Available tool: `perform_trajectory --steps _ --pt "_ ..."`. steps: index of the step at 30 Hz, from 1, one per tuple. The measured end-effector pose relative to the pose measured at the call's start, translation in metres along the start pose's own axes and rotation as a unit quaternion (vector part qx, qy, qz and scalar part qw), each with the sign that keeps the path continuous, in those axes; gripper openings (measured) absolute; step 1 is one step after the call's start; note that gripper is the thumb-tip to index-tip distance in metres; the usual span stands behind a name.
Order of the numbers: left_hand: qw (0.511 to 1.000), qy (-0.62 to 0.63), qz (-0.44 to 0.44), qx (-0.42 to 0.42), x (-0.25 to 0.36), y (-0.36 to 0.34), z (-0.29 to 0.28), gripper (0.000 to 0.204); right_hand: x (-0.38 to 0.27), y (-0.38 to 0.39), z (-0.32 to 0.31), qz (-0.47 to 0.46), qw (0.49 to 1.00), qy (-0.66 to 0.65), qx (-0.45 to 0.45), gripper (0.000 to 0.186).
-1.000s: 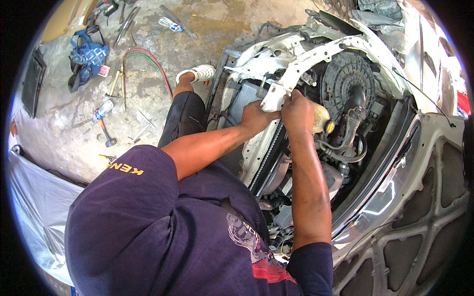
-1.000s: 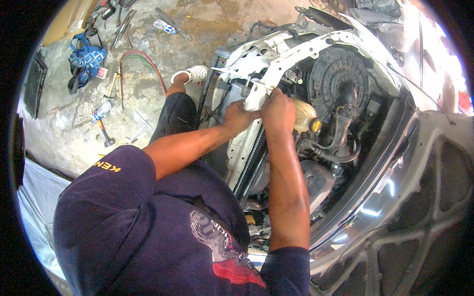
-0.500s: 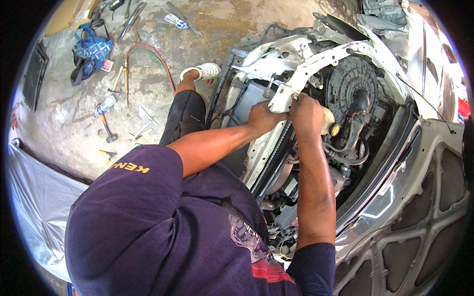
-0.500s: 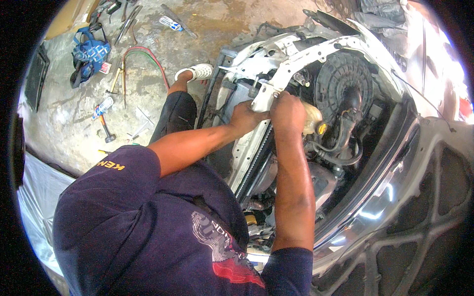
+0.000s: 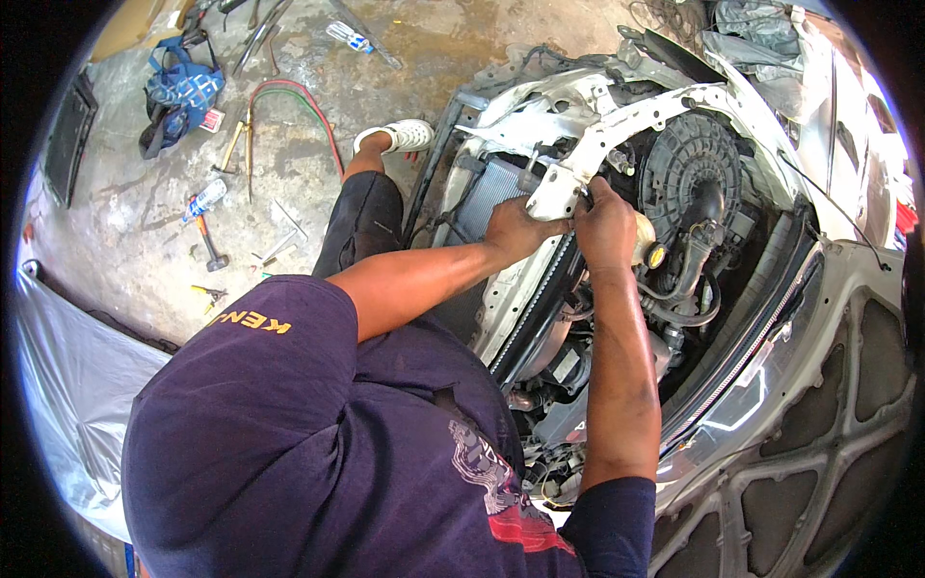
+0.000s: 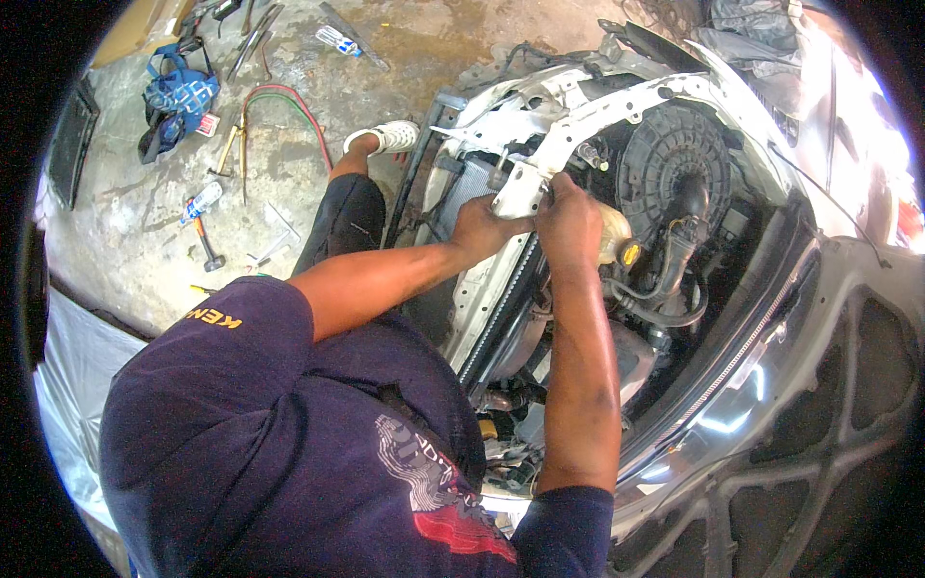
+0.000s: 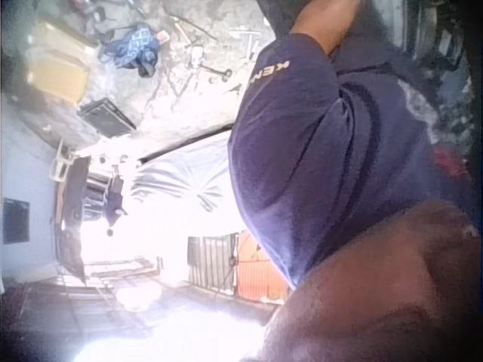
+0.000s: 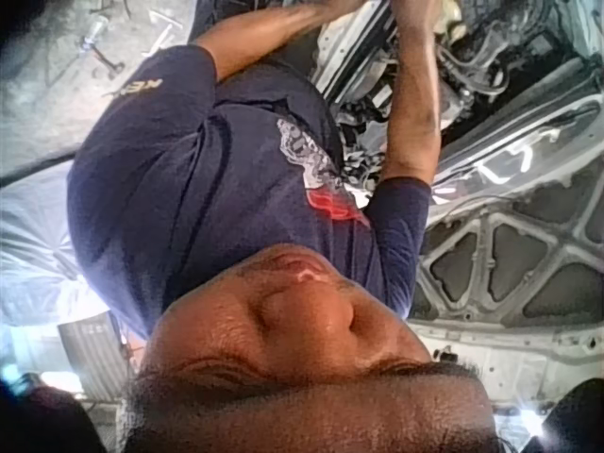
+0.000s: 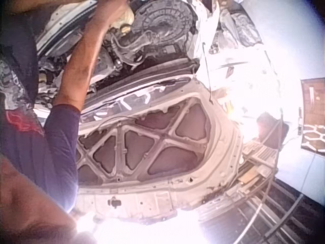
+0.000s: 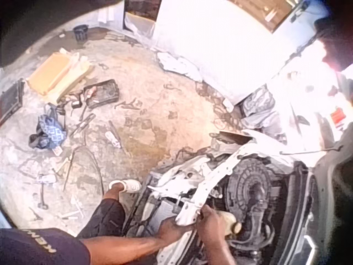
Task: The person is repairing a car's radiator assembly. They use their hands to position a white plastic support piece and secure it to the radiator frame by pressing it into place.
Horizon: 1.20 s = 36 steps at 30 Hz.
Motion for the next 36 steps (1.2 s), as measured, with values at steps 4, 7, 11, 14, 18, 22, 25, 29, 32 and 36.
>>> perform_trajectory --steps 4,7,11,14,18,22,25,29,32,36 --pt "0.999 -0.032 -0.027 -0.008 0.003 0.002 -0.001 0.059 0.001 0.006 0.005 -0.043 0.998 0.015 0.034 0.015" --pt "0.999 -0.036 -0.034 -0.004 0.004 0.003 -0.003 0.06 0.001 0.003 0.007 -0.039 0.999 0.028 0.023 0.014" --pt "0.999 -0.025 -0.031 0.007 -0.008 -0.003 0.001 0.064 -0.003 0.003 0.008 -0.039 0.998 0.037 0.03 0.014" --pt "0.999 -0.019 -0.048 0.009 -0.011 -0.004 0.001 0.064 -0.006 -0.001 0.007 -0.027 0.999 0.04 0.022 0.015" --pt "0.997 -0.035 -0.067 0.013 -0.008 0.0 0.0 0.065 -0.006 -0.004 0.005 -0.006 0.998 0.068 0.005 0.018" --pt "0.999 -0.012 -0.046 0.011 -0.006 -0.001 0.0 0.067 -0.011 -0.008 0.0 0.003 0.998 0.066 -0.006 0.02" --pt "0.999 -0.006 -0.05 0.004 -0.004 0.002 -0.001 0.068 -0.01 -0.009 0.0 0.002 0.997 0.072 -0.008 0.022" --pt "0.999 -0.02 -0.047 0.007 -0.001 0.004 -0.004 0.066 -0.002 -0.011 0.001 -0.002 1.0 0.022 -0.002 0.024" --pt "1.0 -0.018 -0.017 0.011 -0.012 -0.004 0.003 0.067 0.002 -0.007 -0.003 -0.009 0.999 -0.036 0.014 0.022" --pt "1.0 -0.011 0.005 0.016 -0.01 -0.003 0.005 0.071 0.022 0.0 -0.006 -0.011 0.985 -0.163 0.057 0.019"
Point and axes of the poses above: each hand's wrist, its own y-axis away from the middle knuckle, its own z-axis out of the palm, x = y × z, the point moved 8 cm from there along -y, towards the middle knuckle, and after that the axes turned 1 degree about x, right-handed, at the moved point
